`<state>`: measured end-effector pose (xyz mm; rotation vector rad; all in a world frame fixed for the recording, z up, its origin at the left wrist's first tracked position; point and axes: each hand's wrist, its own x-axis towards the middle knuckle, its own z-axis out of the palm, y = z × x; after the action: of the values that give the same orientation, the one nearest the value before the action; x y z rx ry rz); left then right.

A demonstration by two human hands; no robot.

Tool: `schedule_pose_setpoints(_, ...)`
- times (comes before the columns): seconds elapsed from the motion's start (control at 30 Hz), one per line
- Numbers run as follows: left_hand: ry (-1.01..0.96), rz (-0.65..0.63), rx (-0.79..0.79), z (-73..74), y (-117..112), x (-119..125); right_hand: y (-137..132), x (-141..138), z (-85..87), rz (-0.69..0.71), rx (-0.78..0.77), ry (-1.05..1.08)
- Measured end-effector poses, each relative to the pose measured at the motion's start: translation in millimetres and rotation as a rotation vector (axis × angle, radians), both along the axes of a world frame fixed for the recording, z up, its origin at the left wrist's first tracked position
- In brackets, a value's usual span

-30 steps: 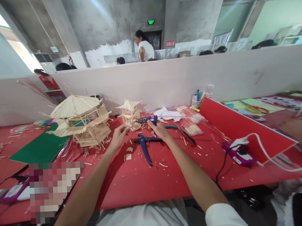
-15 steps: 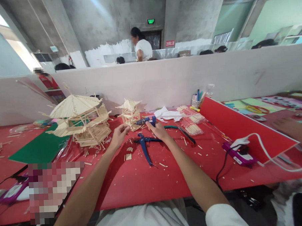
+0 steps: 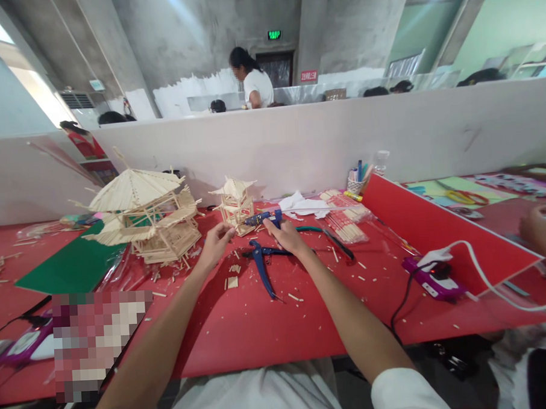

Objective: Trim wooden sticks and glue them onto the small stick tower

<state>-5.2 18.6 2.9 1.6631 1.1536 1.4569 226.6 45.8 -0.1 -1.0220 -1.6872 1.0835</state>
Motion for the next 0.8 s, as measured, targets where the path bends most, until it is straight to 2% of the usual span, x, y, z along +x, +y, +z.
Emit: schedule_pose_setpoints(0.8,-0.003,0.01,0.025,-1.6,1.1,-1.0,-2.9,-1.9,3.0,0.01,0.009,-0.002)
